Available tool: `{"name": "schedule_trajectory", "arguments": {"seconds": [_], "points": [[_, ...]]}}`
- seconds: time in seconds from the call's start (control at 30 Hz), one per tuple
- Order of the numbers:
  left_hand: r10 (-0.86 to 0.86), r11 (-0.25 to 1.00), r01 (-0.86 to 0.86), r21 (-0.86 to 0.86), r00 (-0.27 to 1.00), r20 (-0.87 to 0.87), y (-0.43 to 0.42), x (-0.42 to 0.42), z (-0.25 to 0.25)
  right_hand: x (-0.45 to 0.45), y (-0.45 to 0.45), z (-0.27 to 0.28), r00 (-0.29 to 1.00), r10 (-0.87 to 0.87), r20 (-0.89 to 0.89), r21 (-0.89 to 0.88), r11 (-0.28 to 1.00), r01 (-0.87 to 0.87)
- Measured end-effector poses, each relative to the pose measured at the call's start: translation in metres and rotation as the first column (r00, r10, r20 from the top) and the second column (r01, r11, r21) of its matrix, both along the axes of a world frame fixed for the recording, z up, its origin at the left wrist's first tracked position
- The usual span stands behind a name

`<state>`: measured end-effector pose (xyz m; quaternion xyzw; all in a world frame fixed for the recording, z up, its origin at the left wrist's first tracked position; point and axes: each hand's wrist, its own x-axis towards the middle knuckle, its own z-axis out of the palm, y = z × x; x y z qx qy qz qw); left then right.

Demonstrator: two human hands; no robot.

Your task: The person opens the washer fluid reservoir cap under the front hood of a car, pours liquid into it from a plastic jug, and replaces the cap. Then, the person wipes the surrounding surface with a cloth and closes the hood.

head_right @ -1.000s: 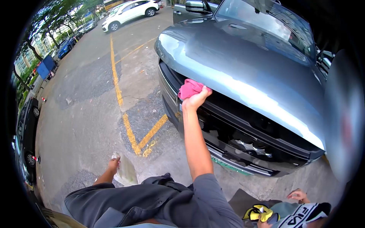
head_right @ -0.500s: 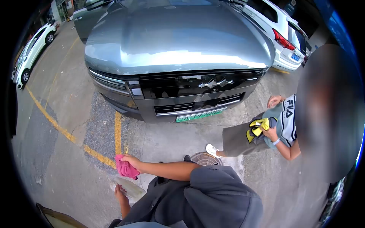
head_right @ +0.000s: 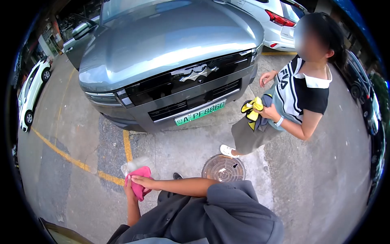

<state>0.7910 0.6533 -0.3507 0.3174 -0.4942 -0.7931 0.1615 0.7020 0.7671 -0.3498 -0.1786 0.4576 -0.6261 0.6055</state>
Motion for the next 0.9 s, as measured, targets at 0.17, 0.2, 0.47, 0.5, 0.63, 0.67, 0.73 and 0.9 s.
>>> {"name": "schedule_trajectory", "arguments": {"seconds": [0.17, 0.2, 0.47, 0.5, 0.63, 0.67, 0.73, 0.9], "points": [[0.064, 0.997, -0.063, -0.048, 0.998, 0.029, 0.058, -0.012, 0.033, -0.007, 0.075, -0.016, 0.965, -0.185, -0.186, -0.003, 0.982, 0.188], [0.051, 0.997, -0.049, -0.063, 0.998, 0.036, 0.067, -0.012, 0.038, -0.007, 0.086, -0.021, 0.851, -0.323, -0.415, -0.057, 0.942, 0.329], [0.157, 0.988, -0.157, 0.007, 0.988, 0.002, 0.107, -0.003, 0.077, -0.161, 0.227, 0.26, -0.43, -0.304, -0.85, -0.497, 0.732, 0.466], [0.155, 0.987, -0.155, 0.031, 0.988, -0.009, 0.107, 0.003, 0.084, -0.176, 0.242, 0.31, -0.729, -0.264, -0.631, -0.727, 0.528, 0.439], [0.144, 0.99, -0.144, -0.003, 0.989, -0.014, 0.099, 0.028, 0.084, -0.241, 0.221, 0.304, -0.72, 0.014, -0.694, -0.505, 0.703, 0.5], [0.137, 0.991, -0.137, 0.0, 0.989, -0.048, 0.095, 0.03, 0.078, -0.247, 0.206, 0.249, -0.141, 0.487, -0.862, 0.324, 0.743, 0.585], [0.197, 0.98, -0.197, -0.016, 0.98, -0.021, 0.079, 0.039, 0.063, -0.183, 0.193, 0.16, 0.038, 0.842, -0.538, 0.839, 0.53, 0.12], [0.22, 0.976, -0.22, 0.008, 0.975, -0.036, 0.035, 0.073, 0.04, -0.05, 0.137, -0.04, 0.504, 0.363, -0.783, 0.405, 0.914, -0.029]]}}
